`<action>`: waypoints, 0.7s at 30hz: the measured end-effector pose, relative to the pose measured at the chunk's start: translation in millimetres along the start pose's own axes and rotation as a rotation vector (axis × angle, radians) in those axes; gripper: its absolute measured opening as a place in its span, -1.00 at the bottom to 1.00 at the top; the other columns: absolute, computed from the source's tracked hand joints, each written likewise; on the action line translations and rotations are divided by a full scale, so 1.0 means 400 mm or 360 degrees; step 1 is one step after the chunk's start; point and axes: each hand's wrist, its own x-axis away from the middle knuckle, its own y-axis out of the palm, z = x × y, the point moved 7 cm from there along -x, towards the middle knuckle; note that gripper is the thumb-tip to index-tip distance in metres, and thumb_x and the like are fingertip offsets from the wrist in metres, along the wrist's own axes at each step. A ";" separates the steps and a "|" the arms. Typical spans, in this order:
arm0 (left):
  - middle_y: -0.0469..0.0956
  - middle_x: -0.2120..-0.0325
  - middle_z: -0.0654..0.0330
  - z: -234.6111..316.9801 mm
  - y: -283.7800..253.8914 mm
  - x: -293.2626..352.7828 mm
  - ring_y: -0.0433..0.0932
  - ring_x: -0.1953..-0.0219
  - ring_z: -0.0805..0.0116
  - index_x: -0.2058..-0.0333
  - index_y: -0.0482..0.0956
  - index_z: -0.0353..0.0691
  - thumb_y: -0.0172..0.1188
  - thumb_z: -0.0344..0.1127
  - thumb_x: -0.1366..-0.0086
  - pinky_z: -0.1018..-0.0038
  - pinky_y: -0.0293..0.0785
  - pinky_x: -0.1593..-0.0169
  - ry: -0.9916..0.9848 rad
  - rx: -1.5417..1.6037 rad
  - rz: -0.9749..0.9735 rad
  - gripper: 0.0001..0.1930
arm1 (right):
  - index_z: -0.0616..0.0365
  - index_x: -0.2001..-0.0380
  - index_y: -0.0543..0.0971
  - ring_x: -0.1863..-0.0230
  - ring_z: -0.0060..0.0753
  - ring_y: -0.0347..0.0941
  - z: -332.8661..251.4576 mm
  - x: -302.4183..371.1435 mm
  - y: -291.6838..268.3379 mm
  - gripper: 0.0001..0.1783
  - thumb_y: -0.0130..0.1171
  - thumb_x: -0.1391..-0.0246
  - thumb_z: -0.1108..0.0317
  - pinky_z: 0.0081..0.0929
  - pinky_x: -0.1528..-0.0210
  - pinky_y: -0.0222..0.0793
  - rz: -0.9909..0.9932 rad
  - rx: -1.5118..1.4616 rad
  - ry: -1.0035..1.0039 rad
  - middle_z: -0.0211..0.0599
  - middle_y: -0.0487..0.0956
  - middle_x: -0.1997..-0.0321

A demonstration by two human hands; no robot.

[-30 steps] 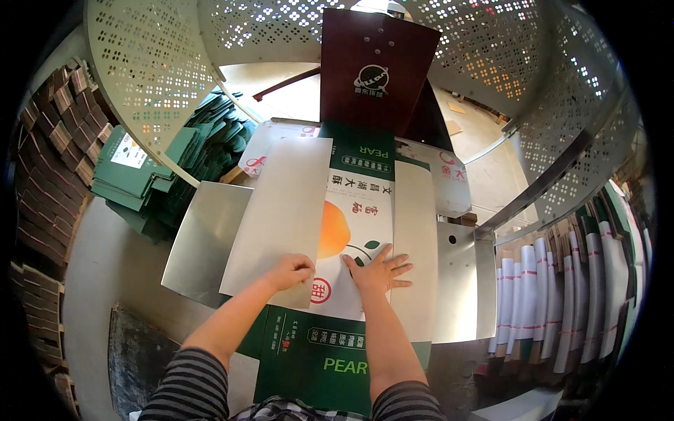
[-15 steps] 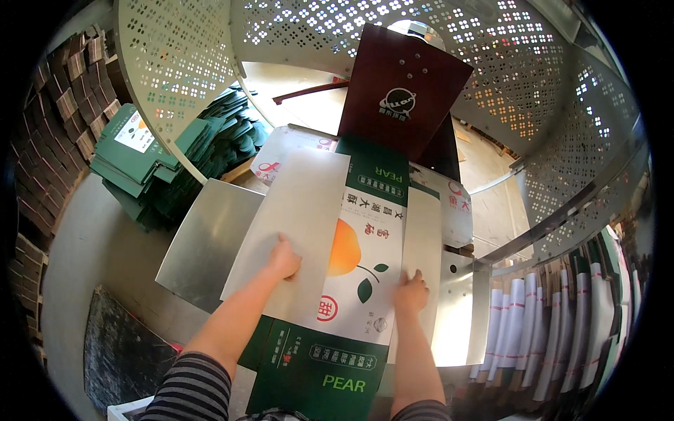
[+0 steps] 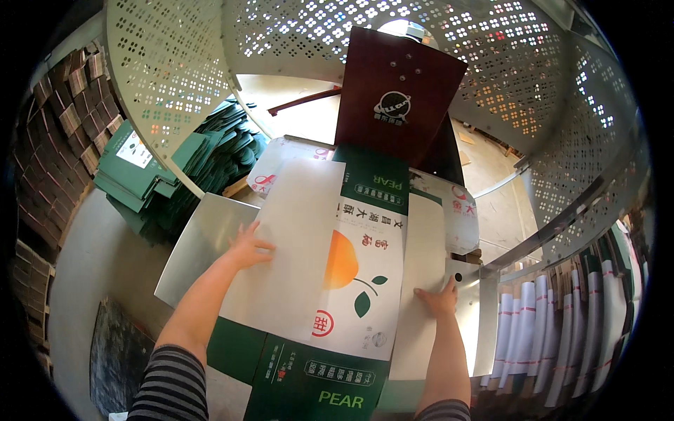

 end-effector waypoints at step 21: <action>0.34 -0.20 0.16 -0.023 0.153 -0.007 0.21 -0.24 -0.11 0.15 0.66 -0.05 0.32 -0.33 0.03 0.04 -0.07 -0.35 0.0656 0.0371 0.0449 -0.63 | -0.23 -0.37 0.08 -0.14 0.15 0.33 0.005 0.062 0.006 0.09 0.21 0.20 -0.39 -0.20 -0.15 0.30 -0.0174 0.0005 -0.0248 0.25 0.27 -0.17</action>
